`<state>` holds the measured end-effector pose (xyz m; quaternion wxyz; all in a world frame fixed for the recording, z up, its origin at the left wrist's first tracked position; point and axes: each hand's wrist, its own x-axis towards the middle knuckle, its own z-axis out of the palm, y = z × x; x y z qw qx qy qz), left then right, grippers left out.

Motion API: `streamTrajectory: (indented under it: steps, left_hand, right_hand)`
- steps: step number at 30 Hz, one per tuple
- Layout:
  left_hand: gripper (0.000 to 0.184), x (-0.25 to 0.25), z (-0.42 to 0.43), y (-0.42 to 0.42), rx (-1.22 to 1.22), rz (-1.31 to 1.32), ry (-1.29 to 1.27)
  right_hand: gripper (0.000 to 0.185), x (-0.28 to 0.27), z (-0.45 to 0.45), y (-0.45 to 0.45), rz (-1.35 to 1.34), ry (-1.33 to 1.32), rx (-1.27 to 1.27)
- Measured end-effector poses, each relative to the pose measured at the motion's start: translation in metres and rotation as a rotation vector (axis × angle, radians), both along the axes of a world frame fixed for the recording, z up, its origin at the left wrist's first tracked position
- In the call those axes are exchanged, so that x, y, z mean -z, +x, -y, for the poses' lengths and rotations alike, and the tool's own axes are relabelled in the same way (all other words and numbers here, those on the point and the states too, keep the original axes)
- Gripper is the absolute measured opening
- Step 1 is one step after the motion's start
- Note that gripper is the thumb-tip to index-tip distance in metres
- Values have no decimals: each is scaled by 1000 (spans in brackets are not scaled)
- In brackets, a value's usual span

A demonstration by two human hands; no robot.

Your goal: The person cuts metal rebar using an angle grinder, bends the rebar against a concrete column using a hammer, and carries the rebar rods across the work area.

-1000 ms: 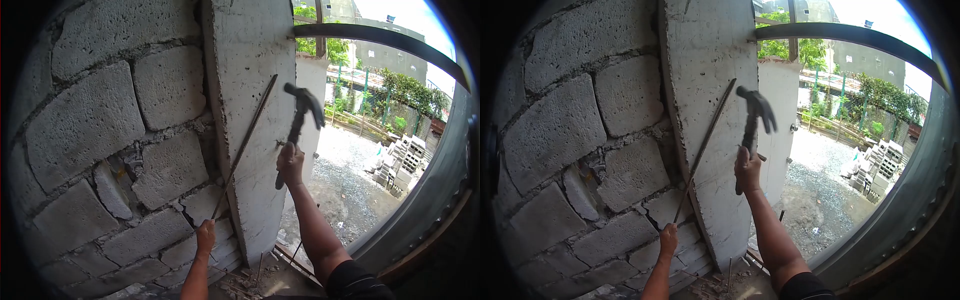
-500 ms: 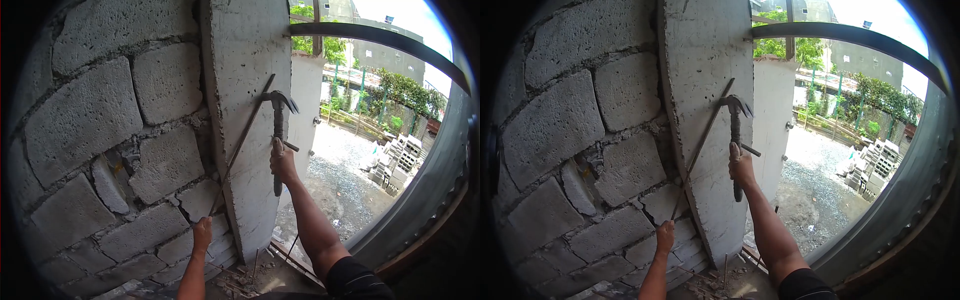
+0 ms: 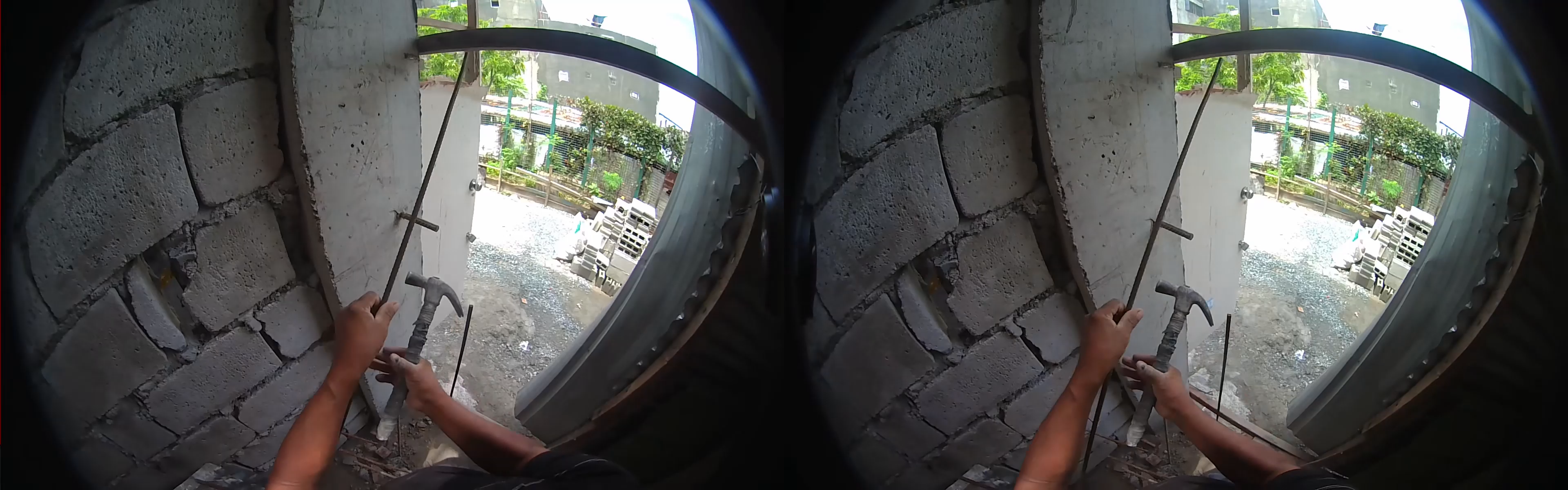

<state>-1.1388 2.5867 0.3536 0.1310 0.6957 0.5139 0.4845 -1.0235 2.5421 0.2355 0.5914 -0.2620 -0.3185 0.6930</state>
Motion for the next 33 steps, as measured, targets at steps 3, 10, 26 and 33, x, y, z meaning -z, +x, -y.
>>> streamTrajectory:
  steps: [3, 10, 26, 33]
  left_hand:
    - [35, -16, -3, 45, 73, -110, 8]
    - [36, -28, 100, -4, 595, 218, -227]
    - [73, 116, 203, -78, 392, 1077, -288]
    - [28, 66, 165, -7, 757, 205, -279]
  right_hand:
    - [43, 8, 17, -16, -130, -51, -52]
    - [19, -27, 7, 18, 76, 34, 269]
    - [31, 78, -108, 207, -525, -316, 275]
    - [19, 214, -78, 240, -486, -636, 534]
